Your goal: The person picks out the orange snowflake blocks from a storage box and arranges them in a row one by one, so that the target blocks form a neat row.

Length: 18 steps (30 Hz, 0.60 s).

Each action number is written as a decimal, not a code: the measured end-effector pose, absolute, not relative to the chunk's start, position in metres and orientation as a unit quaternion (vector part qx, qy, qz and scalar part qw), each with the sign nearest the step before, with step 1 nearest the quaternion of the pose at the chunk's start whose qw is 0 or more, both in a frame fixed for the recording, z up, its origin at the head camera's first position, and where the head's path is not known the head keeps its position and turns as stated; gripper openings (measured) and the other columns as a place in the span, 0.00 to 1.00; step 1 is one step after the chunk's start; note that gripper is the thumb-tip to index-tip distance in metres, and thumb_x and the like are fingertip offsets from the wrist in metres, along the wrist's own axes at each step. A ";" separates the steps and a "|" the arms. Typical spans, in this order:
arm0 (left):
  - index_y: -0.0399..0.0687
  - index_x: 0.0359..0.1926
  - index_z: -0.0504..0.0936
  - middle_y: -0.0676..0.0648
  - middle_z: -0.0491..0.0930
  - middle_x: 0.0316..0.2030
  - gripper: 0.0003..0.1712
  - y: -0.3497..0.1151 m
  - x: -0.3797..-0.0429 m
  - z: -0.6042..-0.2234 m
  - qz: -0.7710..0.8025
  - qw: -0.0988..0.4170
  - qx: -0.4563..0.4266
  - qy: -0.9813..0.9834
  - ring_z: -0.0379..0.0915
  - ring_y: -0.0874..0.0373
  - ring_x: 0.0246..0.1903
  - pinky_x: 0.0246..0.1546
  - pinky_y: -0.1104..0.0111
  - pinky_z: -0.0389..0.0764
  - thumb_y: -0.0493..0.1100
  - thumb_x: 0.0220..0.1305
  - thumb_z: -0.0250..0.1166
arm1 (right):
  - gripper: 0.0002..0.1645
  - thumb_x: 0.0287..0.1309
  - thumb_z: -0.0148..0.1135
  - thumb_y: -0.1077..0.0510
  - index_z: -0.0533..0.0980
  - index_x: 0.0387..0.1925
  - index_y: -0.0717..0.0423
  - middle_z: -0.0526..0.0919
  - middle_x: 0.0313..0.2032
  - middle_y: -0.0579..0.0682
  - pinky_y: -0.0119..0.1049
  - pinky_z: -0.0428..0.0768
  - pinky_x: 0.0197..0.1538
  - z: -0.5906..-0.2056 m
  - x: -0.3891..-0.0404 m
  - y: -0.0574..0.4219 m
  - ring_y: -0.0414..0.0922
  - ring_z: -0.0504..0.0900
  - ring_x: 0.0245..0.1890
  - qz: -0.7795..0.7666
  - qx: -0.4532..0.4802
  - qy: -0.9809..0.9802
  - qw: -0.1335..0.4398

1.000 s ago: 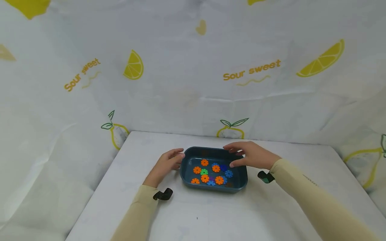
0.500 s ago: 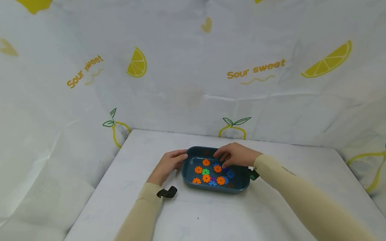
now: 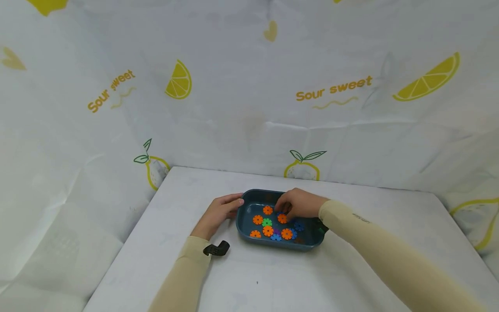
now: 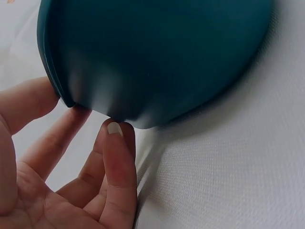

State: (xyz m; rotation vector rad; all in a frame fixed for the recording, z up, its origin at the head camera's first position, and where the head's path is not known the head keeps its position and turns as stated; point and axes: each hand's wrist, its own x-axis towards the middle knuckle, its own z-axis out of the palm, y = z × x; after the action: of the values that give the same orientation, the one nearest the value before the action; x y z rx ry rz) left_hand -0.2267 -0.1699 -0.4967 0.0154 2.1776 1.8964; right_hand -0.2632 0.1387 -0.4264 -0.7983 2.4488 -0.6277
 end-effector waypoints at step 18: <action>0.63 0.68 0.85 0.52 0.84 0.66 0.29 -0.171 -0.227 -0.495 0.648 0.132 -0.001 0.750 0.85 0.56 0.57 0.62 0.57 0.84 0.61 0.70 0.73 | 0.20 0.59 0.80 0.64 0.89 0.53 0.50 0.90 0.49 0.46 0.45 0.86 0.60 -0.433 -0.262 0.124 0.43 0.85 0.48 -0.166 -0.305 0.912 0.217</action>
State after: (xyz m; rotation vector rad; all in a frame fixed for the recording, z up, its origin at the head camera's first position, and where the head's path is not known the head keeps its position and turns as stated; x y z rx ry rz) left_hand -0.2269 -0.1713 -0.4949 -0.0022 2.1779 1.8802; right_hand -0.2617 0.1240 -0.4325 -0.8456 2.5279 -0.4597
